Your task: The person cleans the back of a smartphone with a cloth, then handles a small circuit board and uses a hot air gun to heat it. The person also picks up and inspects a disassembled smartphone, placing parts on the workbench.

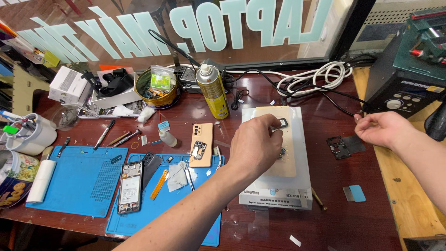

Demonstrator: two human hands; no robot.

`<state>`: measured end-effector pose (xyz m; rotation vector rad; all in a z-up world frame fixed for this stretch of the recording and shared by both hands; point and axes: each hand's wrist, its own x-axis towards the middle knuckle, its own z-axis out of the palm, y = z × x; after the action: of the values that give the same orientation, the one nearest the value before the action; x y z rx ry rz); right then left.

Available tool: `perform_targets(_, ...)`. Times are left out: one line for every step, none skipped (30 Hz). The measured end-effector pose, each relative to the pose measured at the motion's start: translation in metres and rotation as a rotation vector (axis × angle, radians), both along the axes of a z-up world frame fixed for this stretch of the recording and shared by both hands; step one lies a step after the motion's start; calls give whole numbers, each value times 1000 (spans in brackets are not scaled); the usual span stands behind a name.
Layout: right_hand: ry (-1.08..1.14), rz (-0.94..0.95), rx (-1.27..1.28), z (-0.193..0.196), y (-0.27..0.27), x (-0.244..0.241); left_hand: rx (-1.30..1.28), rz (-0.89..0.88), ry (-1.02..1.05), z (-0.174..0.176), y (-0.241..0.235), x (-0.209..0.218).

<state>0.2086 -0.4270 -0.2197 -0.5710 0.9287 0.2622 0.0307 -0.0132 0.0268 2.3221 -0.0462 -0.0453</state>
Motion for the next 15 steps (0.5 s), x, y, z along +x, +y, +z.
perform_targets(-13,6,20,-3,2,0,-7,17,-7,-1,2,1)
perform_targets(-21,25,-7,-7,6,2,-2,25,-9,-2,5,3)
perform_targets(-32,37,-39,-7,5,3,-3,26,-14,-3,5,5)
perform_targets(-42,49,-71,-7,3,3,-3,27,-19,-4,5,7)
perform_targets(-39,17,-96,-5,1,4,-16,34,-13,-5,4,9)
perform_targets(-37,-16,-121,-3,0,6,-29,42,-6,-6,3,10)
perform_targets(-33,-43,-140,-3,3,7,-37,54,2,-6,4,10)
perform_targets(-55,-33,-135,0,4,9,-35,51,0,-7,4,11)
perform_targets(-76,-22,-131,3,5,10,-35,49,-1,-8,3,11)
perform_targets(-96,-11,-126,4,6,10,-34,47,-1,-10,3,11)
perform_targets(-100,-19,-97,7,6,10,-33,41,1,-11,3,12)
perform_targets(-104,-27,-68,9,6,10,-32,36,3,-12,3,12)
perform_targets(-110,-37,-41,13,6,9,-33,29,4,-12,2,13)
perform_targets(-112,-60,-26,16,7,8,-30,22,5,-12,1,14)
perform_targets(-112,-81,-7,16,10,5,-22,18,8,-13,1,14)
